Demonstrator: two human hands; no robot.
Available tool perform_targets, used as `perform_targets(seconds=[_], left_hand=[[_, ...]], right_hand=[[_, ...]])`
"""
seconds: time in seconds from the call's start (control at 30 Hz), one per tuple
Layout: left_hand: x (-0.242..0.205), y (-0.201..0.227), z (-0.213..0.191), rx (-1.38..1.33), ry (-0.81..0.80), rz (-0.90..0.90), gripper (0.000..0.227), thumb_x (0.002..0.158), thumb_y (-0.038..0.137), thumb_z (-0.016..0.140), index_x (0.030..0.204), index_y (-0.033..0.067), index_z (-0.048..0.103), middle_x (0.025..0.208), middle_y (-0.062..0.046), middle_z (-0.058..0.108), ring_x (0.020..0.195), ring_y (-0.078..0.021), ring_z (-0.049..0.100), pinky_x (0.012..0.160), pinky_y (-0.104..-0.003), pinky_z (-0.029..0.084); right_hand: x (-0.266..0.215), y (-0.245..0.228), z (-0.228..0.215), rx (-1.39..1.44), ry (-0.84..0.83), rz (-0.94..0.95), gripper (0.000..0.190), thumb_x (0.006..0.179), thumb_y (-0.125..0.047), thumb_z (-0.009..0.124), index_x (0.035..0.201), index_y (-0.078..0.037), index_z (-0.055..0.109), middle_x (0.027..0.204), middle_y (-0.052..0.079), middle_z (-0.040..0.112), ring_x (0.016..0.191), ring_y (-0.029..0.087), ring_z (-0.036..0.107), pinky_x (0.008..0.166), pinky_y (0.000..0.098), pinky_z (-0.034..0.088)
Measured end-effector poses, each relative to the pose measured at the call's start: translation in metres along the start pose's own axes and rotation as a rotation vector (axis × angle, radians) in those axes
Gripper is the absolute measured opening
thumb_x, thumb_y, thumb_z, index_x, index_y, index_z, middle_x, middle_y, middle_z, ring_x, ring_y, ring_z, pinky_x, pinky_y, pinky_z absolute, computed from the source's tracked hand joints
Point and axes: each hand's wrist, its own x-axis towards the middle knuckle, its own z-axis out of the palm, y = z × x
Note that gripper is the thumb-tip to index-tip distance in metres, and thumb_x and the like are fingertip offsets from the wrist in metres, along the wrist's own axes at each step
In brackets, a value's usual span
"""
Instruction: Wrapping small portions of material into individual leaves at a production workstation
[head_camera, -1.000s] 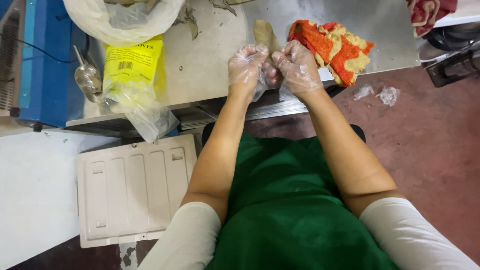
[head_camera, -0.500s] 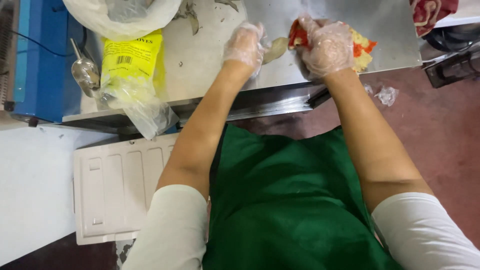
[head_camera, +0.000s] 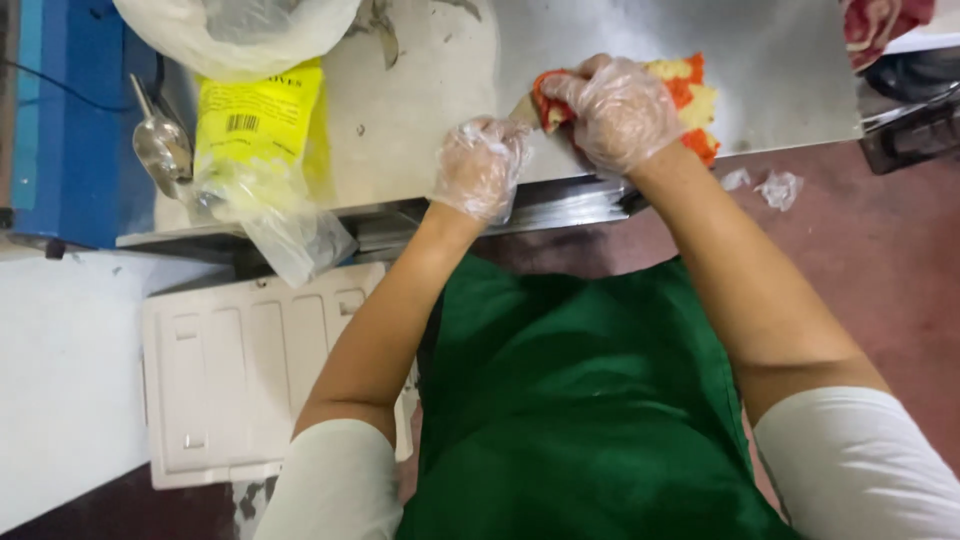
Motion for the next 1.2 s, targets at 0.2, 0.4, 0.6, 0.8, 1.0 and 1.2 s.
perform_targets(seconds=[0.2,0.4,0.6,0.8,1.0,1.2], left_hand=[[-0.022,0.000,0.000,-0.002,0.344,0.182,0.023,0.088,0.021,0.071,0.109,0.0157,0.077,0.114,0.001,0.073,0.099,-0.0232,0.065,0.080,-0.042,0.054],[-0.032,0.006,-0.019,0.197,0.238,0.115,0.037,0.083,0.025,0.073,0.120,0.0246,0.076,0.120,0.007,0.074,0.110,-0.0207,0.065,0.087,-0.042,0.047],[-0.036,0.004,-0.020,0.069,0.282,0.152,0.036,0.094,0.029,0.070,0.128,0.0188,0.072,0.132,0.004,0.068,0.121,-0.0230,0.060,0.103,-0.043,0.041],[-0.036,0.006,-0.019,0.069,0.223,0.107,0.028,0.093,0.032,0.065,0.114,0.0181,0.075,0.122,0.001,0.072,0.116,-0.0248,0.061,0.101,-0.046,0.041],[-0.040,0.005,-0.015,0.095,0.084,0.063,0.045,0.090,0.034,0.065,0.134,0.0254,0.067,0.139,0.012,0.063,0.128,-0.0155,0.053,0.107,-0.045,0.034],[-0.039,0.009,0.001,-0.435,-0.101,-0.087,0.022,0.095,0.037,0.042,0.104,0.0223,0.057,0.115,0.000,0.058,0.117,-0.0183,0.052,0.110,-0.044,0.030]], right_hand=[[0.022,0.021,0.014,-0.554,0.146,-0.721,0.067,0.073,-0.018,0.065,0.140,-0.018,0.070,0.110,0.018,0.065,0.091,0.040,0.067,0.073,0.0486,0.057],[0.029,0.011,0.007,-0.705,-0.102,-0.711,0.042,0.077,-0.015,0.074,0.117,-0.027,0.077,0.096,0.011,0.068,0.081,0.035,0.068,0.051,0.0471,0.055],[0.022,-0.017,-0.011,-0.823,-0.072,-0.563,0.033,0.090,-0.024,0.068,0.122,-0.023,0.075,0.101,0.020,0.067,0.082,0.039,0.070,0.057,0.0471,0.060],[0.004,-0.040,0.012,-0.946,-0.340,-0.335,0.036,0.094,-0.009,0.059,0.129,-0.017,0.061,0.114,0.015,0.060,0.097,0.038,0.068,0.067,0.0512,0.064],[0.006,-0.029,0.014,-0.741,-0.165,-0.440,0.043,0.087,-0.024,0.076,0.129,-0.030,0.070,0.116,0.017,0.060,0.090,0.039,0.068,0.062,0.0480,0.061],[0.000,-0.048,0.014,-0.819,-0.192,-0.403,0.036,0.093,-0.020,0.059,0.129,-0.020,0.064,0.107,0.019,0.059,0.086,0.046,0.070,0.064,0.0559,0.061]])
